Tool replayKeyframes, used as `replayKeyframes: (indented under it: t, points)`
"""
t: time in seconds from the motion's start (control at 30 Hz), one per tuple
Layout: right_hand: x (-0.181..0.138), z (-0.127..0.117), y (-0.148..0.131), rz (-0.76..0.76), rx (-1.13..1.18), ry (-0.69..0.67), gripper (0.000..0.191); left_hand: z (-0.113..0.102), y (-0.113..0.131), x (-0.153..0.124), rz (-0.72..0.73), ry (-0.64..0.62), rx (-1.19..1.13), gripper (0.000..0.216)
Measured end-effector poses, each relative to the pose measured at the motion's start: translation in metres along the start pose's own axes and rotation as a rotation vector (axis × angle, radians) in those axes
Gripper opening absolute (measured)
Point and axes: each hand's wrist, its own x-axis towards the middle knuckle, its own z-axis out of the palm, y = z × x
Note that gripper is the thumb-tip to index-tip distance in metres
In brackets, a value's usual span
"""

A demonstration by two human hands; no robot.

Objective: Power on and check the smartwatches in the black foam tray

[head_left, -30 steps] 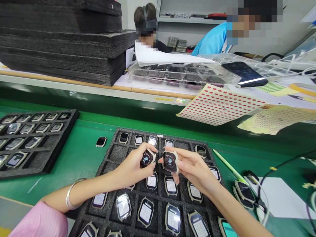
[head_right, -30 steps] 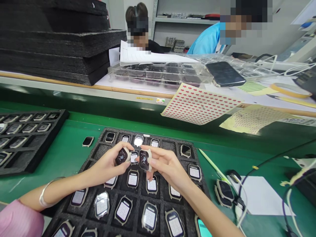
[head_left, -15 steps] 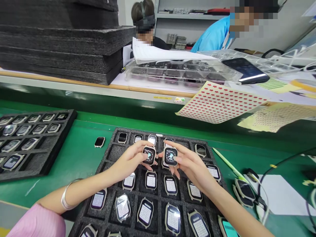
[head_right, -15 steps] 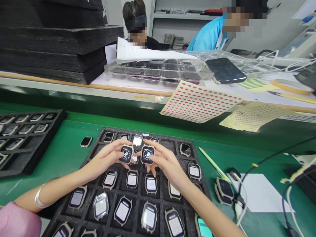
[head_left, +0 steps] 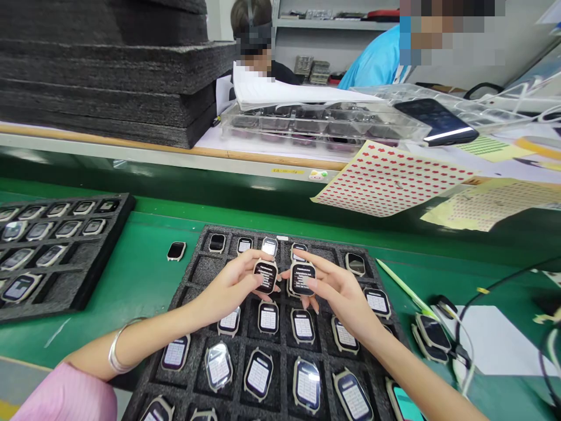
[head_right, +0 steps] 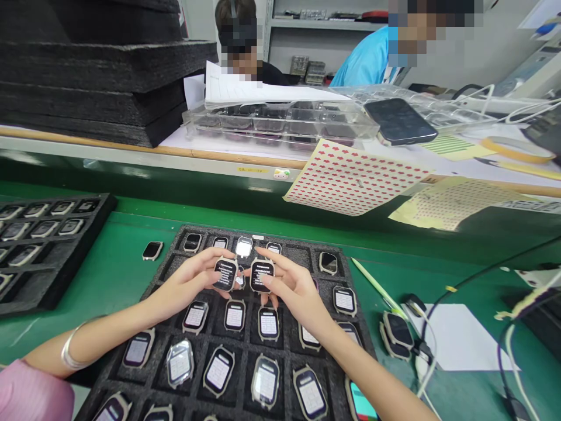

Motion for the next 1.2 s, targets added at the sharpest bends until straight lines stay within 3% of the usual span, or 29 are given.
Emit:
replayKeyframes:
  t: [0.17, 0.33, 0.43, 0.53, 0.7, 0.83, 1.03, 1.2]
  points:
    - [-0.002, 0.001, -0.002, -0.035, -0.121, 0.015, 0.049, 0.001, -0.002, 0.000, 0.004, -0.033, 0.008, 0.028]
    - [-0.006, 0.000, -0.003, -0.073, -0.193, -0.143, 0.068, 0.000, -0.002, -0.001, 0.025, -0.054, -0.001, 0.032]
    - [-0.008, -0.006, -0.005, -0.069, -0.274, -0.180, 0.060, 0.001, 0.000, -0.002, 0.023, -0.073, -0.015, 0.037]
    - [-0.005, -0.025, -0.005, -0.070, -0.430, -0.112, 0.049, 0.001, 0.001, -0.004, 0.018, -0.082, -0.028, 0.038]
    - [0.015, -0.082, 0.007, -0.141, -0.865, 0.121, 0.051, 0.002, 0.001, -0.005, 0.007, -0.065, -0.045, 0.030]
    - [0.030, -0.112, 0.023, -0.278, -1.165, 0.103, 0.046, 0.004, 0.001, -0.004, -0.017, -0.059, -0.041, 0.028]
    - [0.027, -0.127, 0.031, -0.344, -1.292, 0.096, 0.058, 0.003, 0.000, -0.003, -0.015, -0.047, -0.039, 0.030]
    - [0.017, -0.152, 0.033, -0.198, -1.354, 0.188, 0.045, 0.000, -0.002, -0.003, -0.002, -0.066, -0.050, 0.028]
